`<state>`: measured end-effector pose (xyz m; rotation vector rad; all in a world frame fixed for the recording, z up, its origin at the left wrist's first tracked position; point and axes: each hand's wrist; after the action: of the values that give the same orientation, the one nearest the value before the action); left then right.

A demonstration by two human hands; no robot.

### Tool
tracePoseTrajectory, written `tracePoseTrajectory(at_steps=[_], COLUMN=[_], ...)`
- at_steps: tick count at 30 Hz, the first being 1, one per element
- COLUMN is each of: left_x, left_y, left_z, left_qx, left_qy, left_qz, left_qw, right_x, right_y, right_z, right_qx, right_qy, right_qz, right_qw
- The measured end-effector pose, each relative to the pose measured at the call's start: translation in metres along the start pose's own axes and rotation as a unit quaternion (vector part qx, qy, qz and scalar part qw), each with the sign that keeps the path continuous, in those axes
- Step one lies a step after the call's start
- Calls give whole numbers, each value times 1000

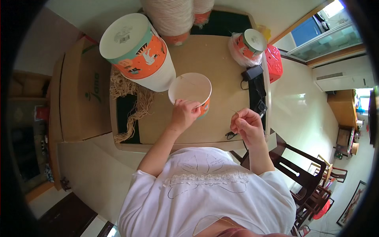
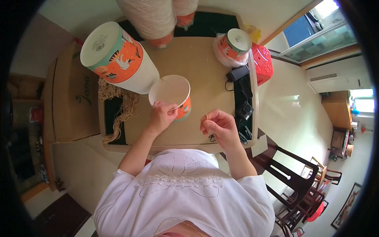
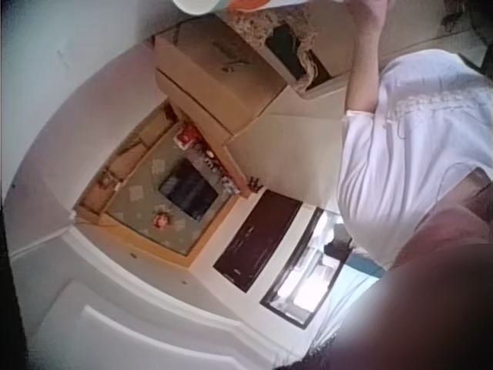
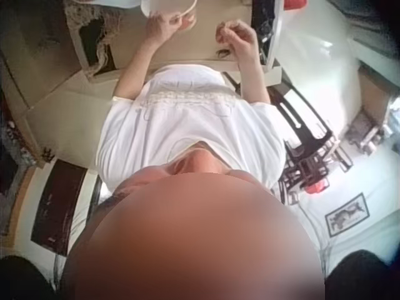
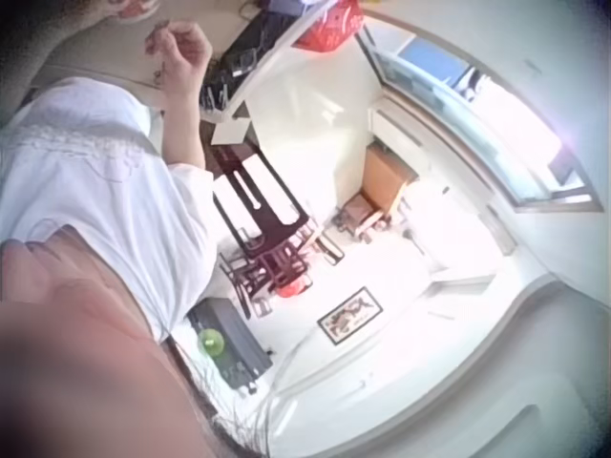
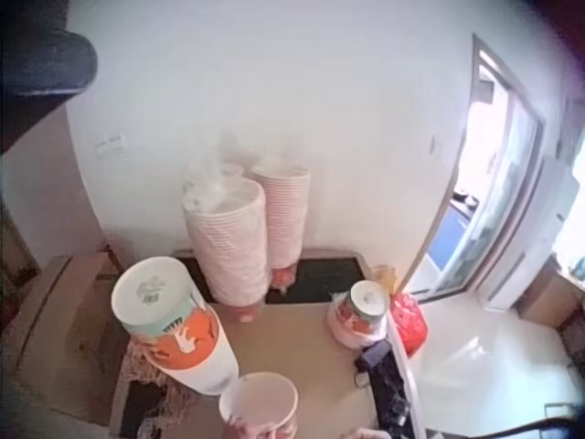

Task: Manually attaching strings to paper buckets for packaging.

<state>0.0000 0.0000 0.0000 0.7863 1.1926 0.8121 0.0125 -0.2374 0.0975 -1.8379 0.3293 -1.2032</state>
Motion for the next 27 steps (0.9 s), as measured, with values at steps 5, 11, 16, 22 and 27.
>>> tracePoseTrajectory(at_steps=[5, 11, 16, 22, 27], left_x=[2, -4, -8, -16, -22], left_y=[-3, -4, -15, -25, -34], left_z=[-5, -3, -6, -10, -13], left_qx=[-22, -24, -55, 56, 101], left_qy=[7, 14, 21, 74, 133], left_qz=[6, 23, 39, -35, -105], left_qw=[1000, 999, 997, 995, 980], right_x=[-9, -28, -35, -27, -42], right_y=[-7, 8, 10, 19, 41], right_z=[-2, 0, 0, 4, 17], right_qx=[-23, -15, -36, -67, -150], right_qy=[-20, -15, 5, -16, 28], right_qz=[10, 16, 25, 1, -49], right_qw=[999, 1000, 999, 998, 987])
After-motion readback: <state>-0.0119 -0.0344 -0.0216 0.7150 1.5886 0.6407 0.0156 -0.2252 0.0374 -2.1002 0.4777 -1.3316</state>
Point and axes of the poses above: each hand's wrist, its own z-axis towards the middle knuckle, its own y-axis out of the back of the hand, x = y × z, and after that the axes turned 15 degrees about z, right-handed
